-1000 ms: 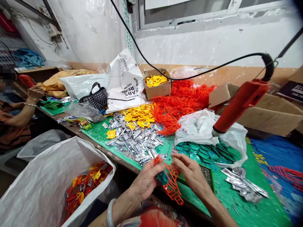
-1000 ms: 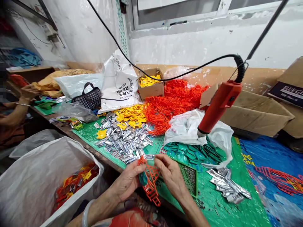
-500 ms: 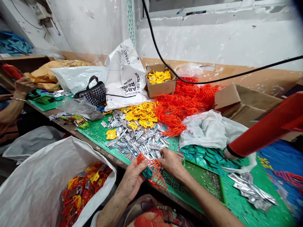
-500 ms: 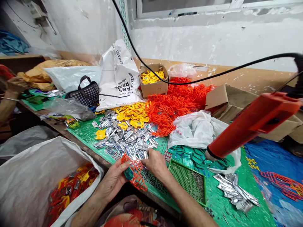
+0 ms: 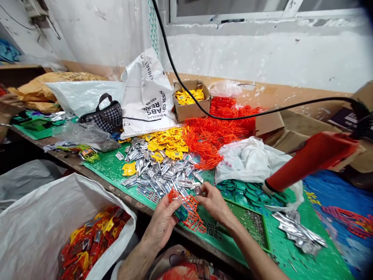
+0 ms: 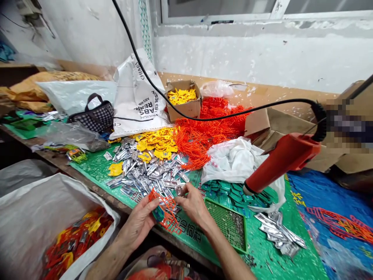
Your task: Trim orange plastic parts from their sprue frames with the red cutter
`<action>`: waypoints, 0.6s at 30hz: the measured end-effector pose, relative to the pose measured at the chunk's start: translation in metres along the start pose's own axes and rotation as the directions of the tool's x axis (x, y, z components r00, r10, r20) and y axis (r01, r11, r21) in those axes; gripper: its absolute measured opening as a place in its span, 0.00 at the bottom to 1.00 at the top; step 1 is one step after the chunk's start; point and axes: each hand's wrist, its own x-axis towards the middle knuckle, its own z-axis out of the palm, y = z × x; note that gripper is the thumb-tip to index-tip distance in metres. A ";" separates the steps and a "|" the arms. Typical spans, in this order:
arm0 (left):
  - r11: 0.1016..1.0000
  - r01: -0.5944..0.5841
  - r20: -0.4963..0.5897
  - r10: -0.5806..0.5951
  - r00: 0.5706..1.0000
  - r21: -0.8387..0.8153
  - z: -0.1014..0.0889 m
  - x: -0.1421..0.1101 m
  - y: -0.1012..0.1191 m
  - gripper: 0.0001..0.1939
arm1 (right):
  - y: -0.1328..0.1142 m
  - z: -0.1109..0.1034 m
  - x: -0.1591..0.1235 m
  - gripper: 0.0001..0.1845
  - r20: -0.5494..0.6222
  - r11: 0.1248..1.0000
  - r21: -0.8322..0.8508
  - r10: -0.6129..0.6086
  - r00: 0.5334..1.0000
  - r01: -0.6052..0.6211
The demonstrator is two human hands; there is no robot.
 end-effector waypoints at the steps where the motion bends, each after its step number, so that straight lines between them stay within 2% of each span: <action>1: 1.000 -0.018 0.000 0.018 1.000 0.005 0.003 0.001 0.000 0.17 | -0.002 -0.004 -0.005 0.07 -0.008 0.999 0.028 -0.020 1.000 0.020; 3: 0.998 -0.069 -0.009 0.069 0.998 0.016 0.010 0.004 0.001 0.17 | -0.007 -0.012 -0.018 0.07 -0.017 0.996 0.067 -0.064 0.998 0.065; 6: 0.988 -0.148 -0.037 0.149 0.988 0.041 0.021 0.009 0.001 0.18 | -0.012 -0.024 -0.036 0.12 -0.038 0.989 0.086 -0.115 0.993 0.118; 8: 0.983 -0.172 -0.045 0.175 0.984 0.055 0.028 0.013 -0.001 0.18 | -0.011 -0.029 -0.044 0.14 -0.101 0.980 0.064 -0.182 0.978 0.189; 9: 0.983 -0.172 -0.038 0.175 0.984 0.058 0.031 0.015 -0.002 0.18 | -0.009 -0.029 -0.046 0.15 -0.143 0.968 0.036 -0.242 0.960 0.250; 11: 0.986 -0.156 -0.012 0.157 0.988 0.055 0.037 0.017 -0.007 0.16 | -0.002 -0.027 -0.050 0.15 -0.208 0.916 -0.056 -0.399 0.893 0.397; 14: 0.991 -0.127 0.018 0.127 0.992 0.037 0.043 0.019 -0.012 0.17 | 0.011 -0.021 -0.053 0.21 -0.202 0.819 -0.229 -0.569 0.797 0.526; 16: 0.991 -0.130 0.018 0.130 0.991 0.028 0.045 0.020 -0.015 0.18 | 0.018 -0.017 -0.056 0.25 -0.190 0.782 -0.331 -0.603 0.775 0.528; 18: 0.991 -0.133 0.012 0.133 0.991 0.026 0.046 0.021 -0.016 0.18 | 0.021 -0.015 -0.058 0.28 -0.176 0.764 -0.396 -0.608 0.774 0.510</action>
